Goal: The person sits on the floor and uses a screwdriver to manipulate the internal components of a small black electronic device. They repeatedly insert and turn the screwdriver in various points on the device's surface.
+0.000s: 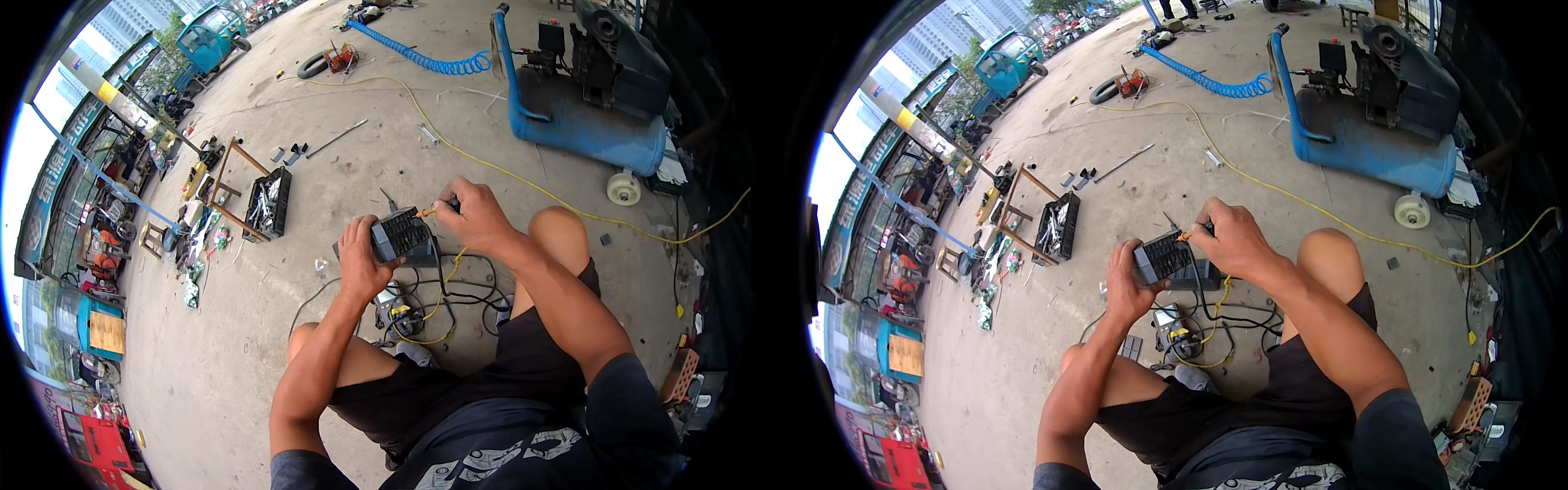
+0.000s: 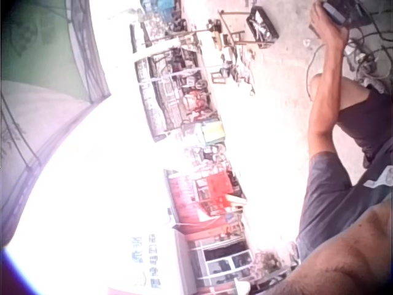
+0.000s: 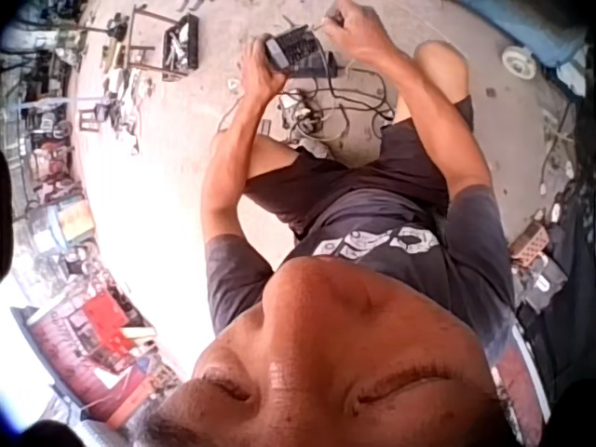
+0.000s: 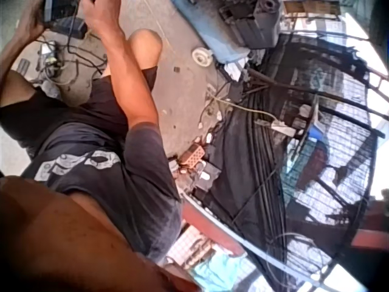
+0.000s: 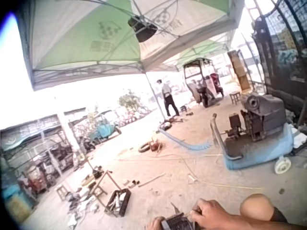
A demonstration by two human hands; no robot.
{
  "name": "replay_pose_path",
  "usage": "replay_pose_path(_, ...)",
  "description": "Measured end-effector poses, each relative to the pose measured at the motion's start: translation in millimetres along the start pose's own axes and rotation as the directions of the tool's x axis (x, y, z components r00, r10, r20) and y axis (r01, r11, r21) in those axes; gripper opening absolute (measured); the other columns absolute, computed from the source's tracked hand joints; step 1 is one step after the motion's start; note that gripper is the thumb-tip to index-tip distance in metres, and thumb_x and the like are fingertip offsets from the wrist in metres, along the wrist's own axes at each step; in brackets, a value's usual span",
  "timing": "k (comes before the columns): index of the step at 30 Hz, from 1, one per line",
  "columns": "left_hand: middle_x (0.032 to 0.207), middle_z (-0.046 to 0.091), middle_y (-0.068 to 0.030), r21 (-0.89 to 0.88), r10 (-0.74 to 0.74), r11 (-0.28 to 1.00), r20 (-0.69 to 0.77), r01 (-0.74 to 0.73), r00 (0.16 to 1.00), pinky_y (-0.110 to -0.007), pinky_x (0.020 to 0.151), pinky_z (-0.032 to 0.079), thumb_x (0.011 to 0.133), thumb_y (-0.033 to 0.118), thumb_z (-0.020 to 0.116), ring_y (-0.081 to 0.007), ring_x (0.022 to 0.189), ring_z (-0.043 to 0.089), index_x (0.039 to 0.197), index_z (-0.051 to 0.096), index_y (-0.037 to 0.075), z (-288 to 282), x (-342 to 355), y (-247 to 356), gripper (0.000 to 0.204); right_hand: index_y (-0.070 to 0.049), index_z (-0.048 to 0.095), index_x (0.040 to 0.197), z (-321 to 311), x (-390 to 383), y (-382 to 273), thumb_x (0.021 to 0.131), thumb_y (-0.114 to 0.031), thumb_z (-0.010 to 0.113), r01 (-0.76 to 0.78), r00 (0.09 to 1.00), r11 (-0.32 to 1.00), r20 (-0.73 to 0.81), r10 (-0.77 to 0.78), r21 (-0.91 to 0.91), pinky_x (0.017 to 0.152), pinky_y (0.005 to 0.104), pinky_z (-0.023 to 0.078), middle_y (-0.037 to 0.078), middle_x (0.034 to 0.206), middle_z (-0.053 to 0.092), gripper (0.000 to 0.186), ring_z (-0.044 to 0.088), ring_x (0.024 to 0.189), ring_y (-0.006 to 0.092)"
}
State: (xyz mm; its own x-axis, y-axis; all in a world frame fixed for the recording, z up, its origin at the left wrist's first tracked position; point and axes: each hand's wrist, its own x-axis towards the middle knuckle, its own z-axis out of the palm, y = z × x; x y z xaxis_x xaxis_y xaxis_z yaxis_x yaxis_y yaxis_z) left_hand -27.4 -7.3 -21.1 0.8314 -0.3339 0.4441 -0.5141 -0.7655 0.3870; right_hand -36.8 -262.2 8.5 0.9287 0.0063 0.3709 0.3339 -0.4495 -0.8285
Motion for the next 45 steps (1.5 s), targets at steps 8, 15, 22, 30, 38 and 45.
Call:
replay_pose_path(8,0.124,0.062,-0.0170,0.022,0.011,1.000,0.009,-0.011,1.000,-0.050,0.102,0.044,0.054,0.013,0.099,-0.0426,0.118,0.057,0.132,0.056,0.004,0,-1,4,0.090,0.003,0.062,0.094,6,1,6,0.092,-0.018,0.070,0.059,0.996,0.997,0.073,-0.054,-0.058,0.073,0.0539,0.053,0.027,0.083,0.071,0.023,0.069,0.080,0.0473)
replay_pose_path(15,0.127,0.061,-0.0168,0.029,0.041,0.999,0.005,-0.041,0.999,-0.050,0.104,0.043,0.053,0.013,0.100,-0.0424,0.120,0.056,0.133,0.056,0.004,-1,-4,5,0.092,0.003,0.062,0.095,7,1,3,0.092,-0.017,0.070,0.057,0.994,0.997,0.097,-0.051,-0.054,0.074,0.0537,0.053,0.027,0.084,0.071,0.022,0.070,0.082,0.0475)
replay_pose_path(22,0.126,0.062,-0.0175,0.028,0.022,0.999,-0.007,-0.022,1.000,-0.050,0.104,0.044,0.053,0.012,0.100,-0.0429,0.120,0.057,0.133,0.056,0.004,0,-5,6,0.092,0.002,0.060,0.098,13,-2,12,0.093,-0.016,0.071,0.120,0.992,0.992,0.050,-0.118,-0.037,0.073,0.0540,0.053,0.026,0.084,0.071,0.022,0.069,0.083,0.0477)
replay_pose_path(30,0.125,0.062,-0.0196,0.002,-0.006,1.000,-0.022,0.006,1.000,-0.049,0.101,0.047,0.054,0.011,0.100,-0.0436,0.117,0.058,0.132,0.056,0.003,-3,-4,9,0.090,0.000,0.060,0.097,15,-7,13,0.094,-0.015,0.071,0.106,0.991,0.994,-0.084,-0.105,0.004,0.065,0.0511,0.051,0.022,0.078,0.068,0.019,0.068,0.073,0.0441)
replay_pose_path(38,0.125,0.061,-0.0151,-0.022,-0.016,1.000,0.003,0.016,1.000,-0.050,0.106,0.040,0.056,0.013,0.099,-0.0404,0.121,0.055,0.134,0.056,0.004,-3,-6,6,0.090,-0.001,0.060,0.095,16,-7,17,0.093,-0.015,0.071,0.137,0.990,0.991,-0.020,-0.137,0.002,0.064,0.0520,0.050,0.023,0.076,0.068,0.018,0.067,0.071,0.0451)
replay_pose_path(45,0.125,0.061,-0.0149,-0.009,-0.020,1.000,0.014,0.020,1.000,-0.050,0.107,0.040,0.055,0.014,0.099,-0.0404,0.122,0.055,0.134,0.055,0.003,-3,-6,6,0.091,0.001,0.061,0.097,18,-7,17,0.091,-0.014,0.074,0.128,0.992,0.991,0.014,-0.127,-0.029,0.065,0.0473,0.051,0.021,0.081,0.070,0.021,0.068,0.072,0.0404)
